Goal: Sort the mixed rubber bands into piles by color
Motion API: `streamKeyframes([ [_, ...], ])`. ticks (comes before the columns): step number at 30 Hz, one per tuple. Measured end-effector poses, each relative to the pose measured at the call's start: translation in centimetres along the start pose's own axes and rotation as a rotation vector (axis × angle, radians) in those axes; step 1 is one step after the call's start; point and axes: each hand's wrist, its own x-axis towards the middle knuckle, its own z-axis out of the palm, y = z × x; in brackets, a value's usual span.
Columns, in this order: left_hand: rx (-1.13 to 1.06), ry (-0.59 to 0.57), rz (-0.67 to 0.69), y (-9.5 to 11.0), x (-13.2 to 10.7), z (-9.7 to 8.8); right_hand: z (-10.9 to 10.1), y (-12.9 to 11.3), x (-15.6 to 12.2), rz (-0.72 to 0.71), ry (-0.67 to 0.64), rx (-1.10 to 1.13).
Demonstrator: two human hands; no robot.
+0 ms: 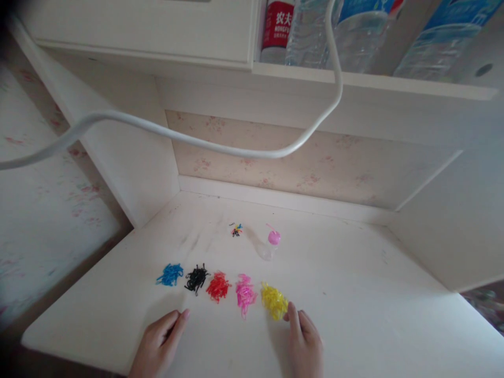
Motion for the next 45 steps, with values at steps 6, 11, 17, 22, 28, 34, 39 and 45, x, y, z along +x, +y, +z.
streamKeyframes([
  [6, 0.003, -0.018, -0.006, 0.2, -0.2, -0.2, -0.2, 0.8, 0.2, -0.002, 0.023, 0.024],
  [11, 0.016, -0.013, 0.002, 0.3, -0.1, -0.3, -0.7, 0.2, -1.2, -0.045, 0.178, 0.072],
  [17, 0.023, -0.002, 0.026, 0.0, -0.1, 0.0, -0.6, -0.9, -1.9, -0.148, 0.152, 0.055],
  [22, 0.006, 0.029, 0.034, -0.5, -0.2, 0.0, -0.5, -0.3, -1.2, -0.107, 0.112, 0.054],
  [28, -0.029, -0.006, -0.032, -0.6, -0.2, 0.0, 0.3, -7.2, -1.3, -0.262, -0.220, 0.094],
  [34, -0.075, 0.018, -0.061, -0.7, 0.0, 0.2, 7.7, -17.1, 4.1, -0.466, -0.465, -0.075],
  [39, -0.078, 0.038, -0.021, -0.3, 0.0, -0.3, 15.4, -18.0, 11.2, -0.304, -0.511, -0.317],
  [45, -0.132, 0.086, -0.022, 0.6, 0.0, -0.4, 18.0, -17.1, 15.5, -0.258, -0.538, -0.552],
])
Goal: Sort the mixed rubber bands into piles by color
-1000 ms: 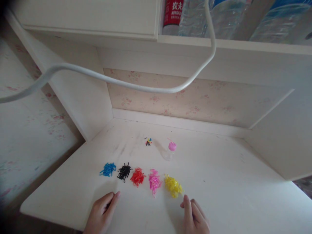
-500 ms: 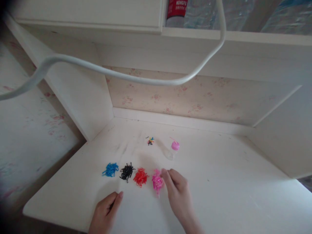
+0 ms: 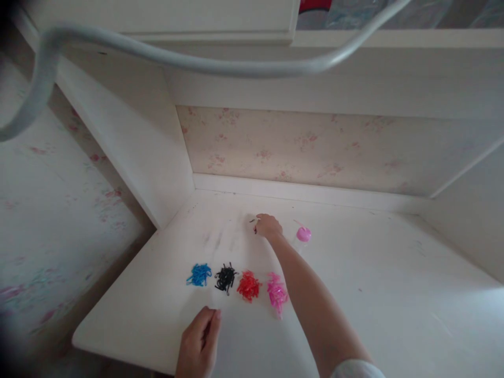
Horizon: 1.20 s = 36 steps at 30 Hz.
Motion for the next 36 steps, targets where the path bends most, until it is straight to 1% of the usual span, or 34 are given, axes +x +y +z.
streamKeyframes([
  [4, -0.033, 0.012, 0.010, 0.2, 0.0, 0.2, 0.4, 0.3, 0.9, 0.020, -0.076, -0.110],
  [7, -0.042, 0.024, 0.034, 0.1, -0.1, 0.3, 0.7, 0.4, 1.2, 0.034, -0.109, -0.165],
  [12, -0.028, 0.032, 0.086, -0.1, -0.1, 0.5, 0.8, 0.5, 1.0, 0.058, -0.072, -0.199],
  [16, -0.002, 0.023, 0.095, 0.1, -0.1, 0.3, 0.8, 0.6, 0.9, 0.071, -0.031, -0.177],
  [23, 0.035, -0.012, 0.134, 0.2, -0.1, -0.1, 0.8, 1.2, 1.1, 0.078, 0.003, -0.049],
  [28, 0.034, 0.023, 0.105, 0.2, -0.1, 0.1, 0.6, 1.2, 0.8, 0.080, 0.046, 0.085],
  [32, 0.016, 0.016, 0.091, 0.3, -0.2, 0.2, 0.9, 0.4, -0.2, 0.058, 0.080, 0.240],
  [36, -0.002, -0.001, 0.074, 0.5, -0.2, 0.1, 1.1, -1.2, -2.4, 0.024, 0.103, 0.409],
])
